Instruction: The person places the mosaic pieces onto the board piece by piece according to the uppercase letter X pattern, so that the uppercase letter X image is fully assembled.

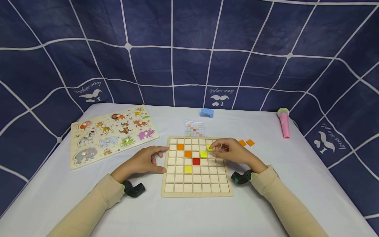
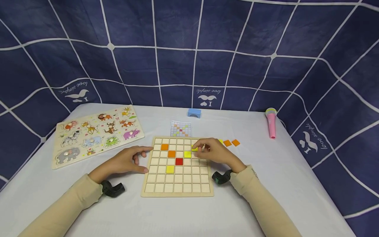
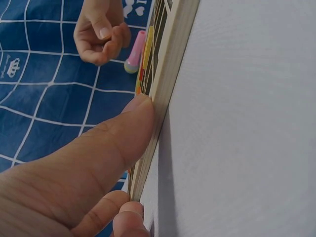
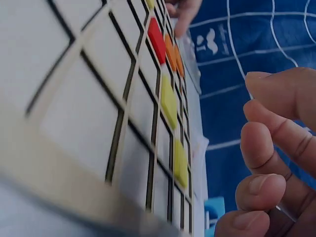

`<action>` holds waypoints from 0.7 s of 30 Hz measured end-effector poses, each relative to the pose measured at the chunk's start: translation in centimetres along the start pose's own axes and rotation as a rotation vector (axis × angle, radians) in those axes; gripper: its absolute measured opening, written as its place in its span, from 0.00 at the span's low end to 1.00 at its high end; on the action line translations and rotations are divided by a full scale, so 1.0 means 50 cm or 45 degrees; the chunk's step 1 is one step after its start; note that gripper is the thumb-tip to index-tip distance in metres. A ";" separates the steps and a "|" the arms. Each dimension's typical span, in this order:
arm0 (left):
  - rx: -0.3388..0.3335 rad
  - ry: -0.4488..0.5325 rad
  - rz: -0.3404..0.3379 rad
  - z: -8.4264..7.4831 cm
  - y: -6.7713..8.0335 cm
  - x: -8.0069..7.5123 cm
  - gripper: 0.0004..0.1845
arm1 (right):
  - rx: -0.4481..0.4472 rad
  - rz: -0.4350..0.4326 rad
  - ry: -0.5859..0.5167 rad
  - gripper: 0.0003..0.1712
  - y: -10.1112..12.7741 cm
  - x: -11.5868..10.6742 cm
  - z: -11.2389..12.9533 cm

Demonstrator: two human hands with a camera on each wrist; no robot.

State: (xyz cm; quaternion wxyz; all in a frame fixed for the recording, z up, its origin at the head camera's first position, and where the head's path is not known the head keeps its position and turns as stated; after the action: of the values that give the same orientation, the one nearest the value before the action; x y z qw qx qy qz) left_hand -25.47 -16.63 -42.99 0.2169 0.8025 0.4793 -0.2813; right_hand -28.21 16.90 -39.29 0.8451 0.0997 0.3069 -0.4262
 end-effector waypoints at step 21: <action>0.013 0.007 -0.006 -0.001 0.000 -0.001 0.45 | 0.243 -0.266 0.092 0.20 0.058 -0.108 -0.106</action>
State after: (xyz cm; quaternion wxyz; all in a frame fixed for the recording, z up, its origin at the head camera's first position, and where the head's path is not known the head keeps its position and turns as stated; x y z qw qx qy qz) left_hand -25.47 -16.65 -42.93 0.2108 0.8032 0.4804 -0.2820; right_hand -30.66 24.53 -40.51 0.7713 0.1624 0.3038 -0.5352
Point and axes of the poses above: each hand's wrist, its own y-axis away from the middle knuckle, its own x-axis out of the palm, z = x × y, the point moved 5 cm from there along -y, towards the middle knuckle, and after that the axes turned 2 degrees about -x, right-handed, at the moved point
